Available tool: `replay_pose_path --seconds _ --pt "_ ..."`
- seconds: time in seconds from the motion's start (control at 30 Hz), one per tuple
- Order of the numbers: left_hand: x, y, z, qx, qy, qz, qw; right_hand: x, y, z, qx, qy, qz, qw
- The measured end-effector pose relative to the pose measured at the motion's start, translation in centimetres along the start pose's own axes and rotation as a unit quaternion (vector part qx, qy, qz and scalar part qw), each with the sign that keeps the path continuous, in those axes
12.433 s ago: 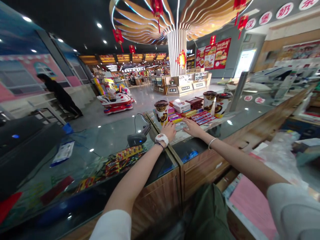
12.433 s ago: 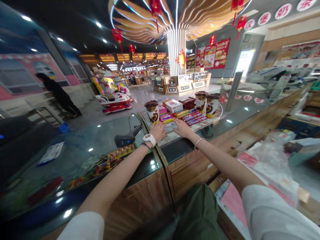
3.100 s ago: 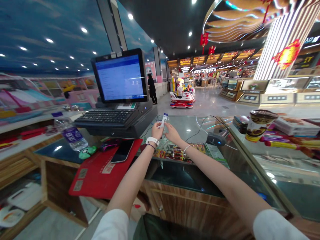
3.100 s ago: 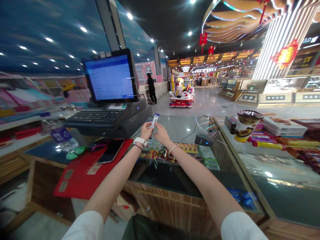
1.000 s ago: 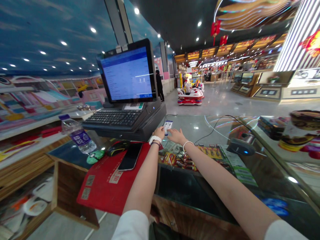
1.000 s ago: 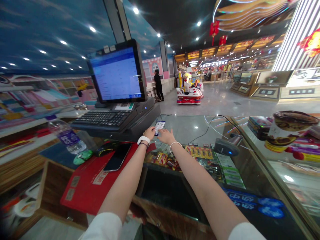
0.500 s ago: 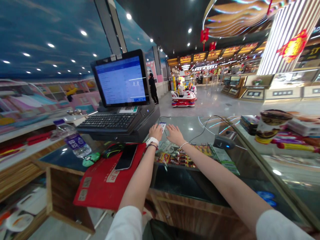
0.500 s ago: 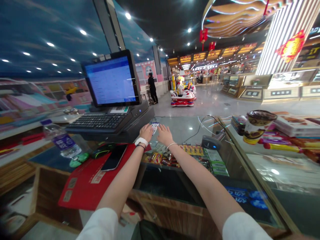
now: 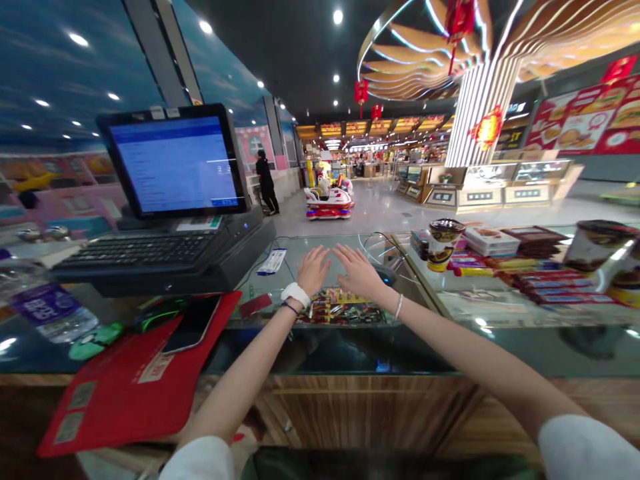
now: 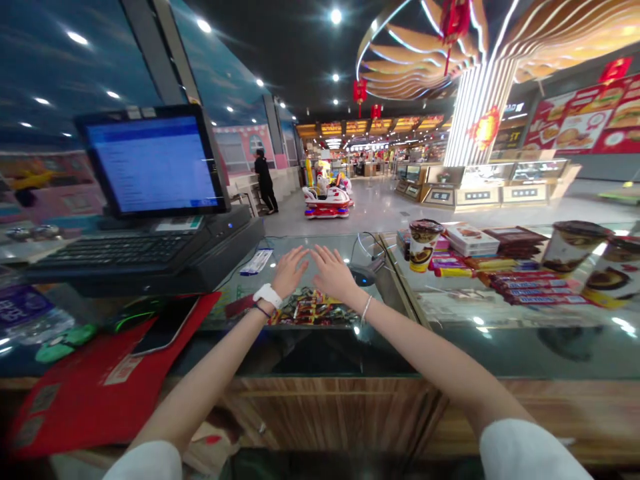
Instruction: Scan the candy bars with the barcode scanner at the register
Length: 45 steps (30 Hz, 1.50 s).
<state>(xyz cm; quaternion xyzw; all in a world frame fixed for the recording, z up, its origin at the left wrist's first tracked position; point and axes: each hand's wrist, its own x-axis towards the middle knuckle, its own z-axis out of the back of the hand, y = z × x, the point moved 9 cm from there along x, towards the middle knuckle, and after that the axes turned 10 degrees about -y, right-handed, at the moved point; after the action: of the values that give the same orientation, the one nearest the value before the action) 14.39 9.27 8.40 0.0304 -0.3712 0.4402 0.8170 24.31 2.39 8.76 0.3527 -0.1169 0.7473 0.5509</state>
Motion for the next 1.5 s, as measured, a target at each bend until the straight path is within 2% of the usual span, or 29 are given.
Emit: replay_pose_path --seconds 0.2,0.43,0.63,0.93,1.07,1.23,1.37,1.5 --pt "-1.8 -8.7 -1.8 -0.036 0.043 -0.074 0.996 -5.6 -4.6 5.3 -0.035 -0.026 -0.026 0.999" --pt "-4.3 -19.1 -5.6 -0.098 0.075 -0.205 0.971 -13.0 -11.8 10.5 -0.115 -0.036 -0.099 0.988" --pt "-5.1 -26.2 -9.4 -0.11 0.091 -0.28 0.949 -18.0 -17.1 15.1 -0.188 -0.056 -0.14 0.97" --pt "-5.3 -36.6 -13.3 -0.112 0.111 -0.352 0.923 -23.9 -23.1 20.4 -0.257 -0.072 -0.182 0.946" --pt "-5.5 -40.3 -15.4 -0.105 0.112 -0.364 0.919 -25.7 -26.7 23.0 -0.28 -0.107 -0.198 0.933" --pt "-4.8 -43.3 -18.6 -0.114 0.104 -0.347 0.925 -27.6 -31.5 25.8 -0.31 -0.136 -0.232 0.912" --pt "-3.9 -45.3 -20.7 -0.118 0.101 -0.332 0.931 -28.8 -33.9 26.0 -0.319 -0.14 -0.252 0.903" --pt "-3.3 -46.4 -21.9 -0.117 0.103 -0.321 0.934 -29.3 -34.8 25.1 -0.315 -0.123 -0.274 0.901"
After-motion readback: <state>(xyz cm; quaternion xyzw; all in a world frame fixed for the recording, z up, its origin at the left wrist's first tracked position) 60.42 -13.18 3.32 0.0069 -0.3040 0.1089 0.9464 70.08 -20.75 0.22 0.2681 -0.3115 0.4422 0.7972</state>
